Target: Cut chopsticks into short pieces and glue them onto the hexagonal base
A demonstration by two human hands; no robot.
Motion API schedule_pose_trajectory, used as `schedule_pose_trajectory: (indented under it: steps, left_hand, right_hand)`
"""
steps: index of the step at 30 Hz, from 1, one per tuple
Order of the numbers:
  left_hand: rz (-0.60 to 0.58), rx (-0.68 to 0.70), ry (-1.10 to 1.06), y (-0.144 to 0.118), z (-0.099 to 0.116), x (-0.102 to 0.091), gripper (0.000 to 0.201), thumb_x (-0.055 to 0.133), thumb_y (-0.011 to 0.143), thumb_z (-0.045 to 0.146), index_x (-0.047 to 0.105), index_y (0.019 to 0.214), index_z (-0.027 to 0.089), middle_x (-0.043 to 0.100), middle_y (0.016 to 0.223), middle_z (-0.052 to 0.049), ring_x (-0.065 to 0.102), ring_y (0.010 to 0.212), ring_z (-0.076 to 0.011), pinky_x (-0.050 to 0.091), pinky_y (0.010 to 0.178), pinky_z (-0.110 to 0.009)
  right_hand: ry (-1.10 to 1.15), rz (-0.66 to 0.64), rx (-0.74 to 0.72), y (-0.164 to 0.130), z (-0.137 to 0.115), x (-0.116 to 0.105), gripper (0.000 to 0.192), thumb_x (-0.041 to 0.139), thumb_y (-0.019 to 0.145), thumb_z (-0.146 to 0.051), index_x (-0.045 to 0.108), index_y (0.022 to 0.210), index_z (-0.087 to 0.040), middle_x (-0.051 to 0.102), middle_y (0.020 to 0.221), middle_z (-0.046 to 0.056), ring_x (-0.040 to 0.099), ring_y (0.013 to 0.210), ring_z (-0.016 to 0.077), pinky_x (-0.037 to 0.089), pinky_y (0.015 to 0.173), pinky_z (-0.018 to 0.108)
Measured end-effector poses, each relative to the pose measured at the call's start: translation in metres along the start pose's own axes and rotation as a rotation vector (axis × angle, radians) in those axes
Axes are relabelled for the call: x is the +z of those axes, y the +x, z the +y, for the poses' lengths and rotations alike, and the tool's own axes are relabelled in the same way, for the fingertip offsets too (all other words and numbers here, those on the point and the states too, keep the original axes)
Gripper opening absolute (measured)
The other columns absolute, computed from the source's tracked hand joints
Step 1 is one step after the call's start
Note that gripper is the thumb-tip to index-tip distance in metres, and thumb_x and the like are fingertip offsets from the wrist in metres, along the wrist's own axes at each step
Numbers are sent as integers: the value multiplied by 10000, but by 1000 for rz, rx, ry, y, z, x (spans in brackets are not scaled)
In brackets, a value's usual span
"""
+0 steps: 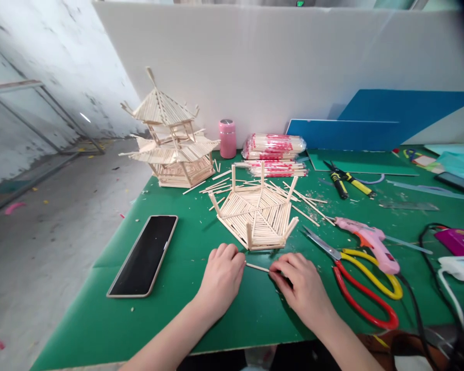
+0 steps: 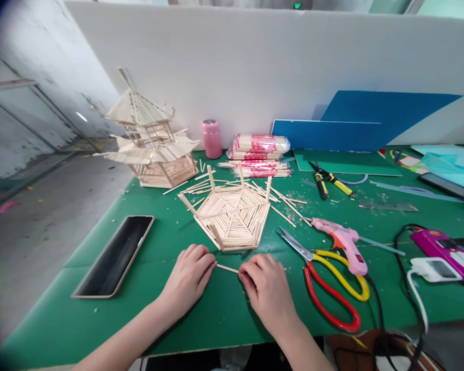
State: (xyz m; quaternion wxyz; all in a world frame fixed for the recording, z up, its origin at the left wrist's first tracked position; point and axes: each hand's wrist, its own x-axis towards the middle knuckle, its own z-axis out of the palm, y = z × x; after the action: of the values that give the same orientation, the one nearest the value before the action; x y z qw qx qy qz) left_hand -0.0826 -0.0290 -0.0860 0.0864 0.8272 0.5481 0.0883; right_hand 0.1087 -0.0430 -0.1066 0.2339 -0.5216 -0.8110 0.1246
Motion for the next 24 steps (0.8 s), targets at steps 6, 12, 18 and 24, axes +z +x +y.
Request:
schedule_pose_trajectory:
  steps: [6, 12, 18, 24]
  left_hand:
    - [25, -25, 39, -16, -5, -5, 279, 342, 881, 190, 596, 770, 164, 563, 781, -71, 487, 756, -212, 372, 681, -346]
    - [62, -54, 62, -28, -17, -7, 275, 353, 877, 190, 599, 757, 168, 575, 766, -64, 505, 752, -206, 373, 686, -340]
    - [109, -40, 57, -31, -18, -7, 266, 375, 873, 221, 619, 779, 171, 602, 770, -71, 535, 759, -215, 394, 692, -344]
    - [238, -69, 22, -33, -22, -12, 241, 416, 854, 231, 550, 1033, 141, 642, 874, -106, 563, 816, -245, 418, 729, -384]
  right_hand:
    - [-38, -26, -40, -10, 9, -11, 177, 468, 870, -279, 616, 792, -219, 608, 776, 29, 524, 730, 171, 346, 619, 291]
    - [-49, 7, -49, -24, 38, -23, 175, 472, 866, -283, 627, 817, -216, 614, 792, 40, 541, 737, 178, 386, 662, 310]
    - [-35, 110, -1, -31, 50, -31, 161, 493, 841, -263, 624, 930, -234, 640, 821, 38, 577, 744, 197, 426, 691, 341]
    - [12, 389, 153, -33, 25, -33, 117, 493, 834, -315, 514, 858, -202, 618, 750, 31, 564, 609, 156, 449, 594, 280]
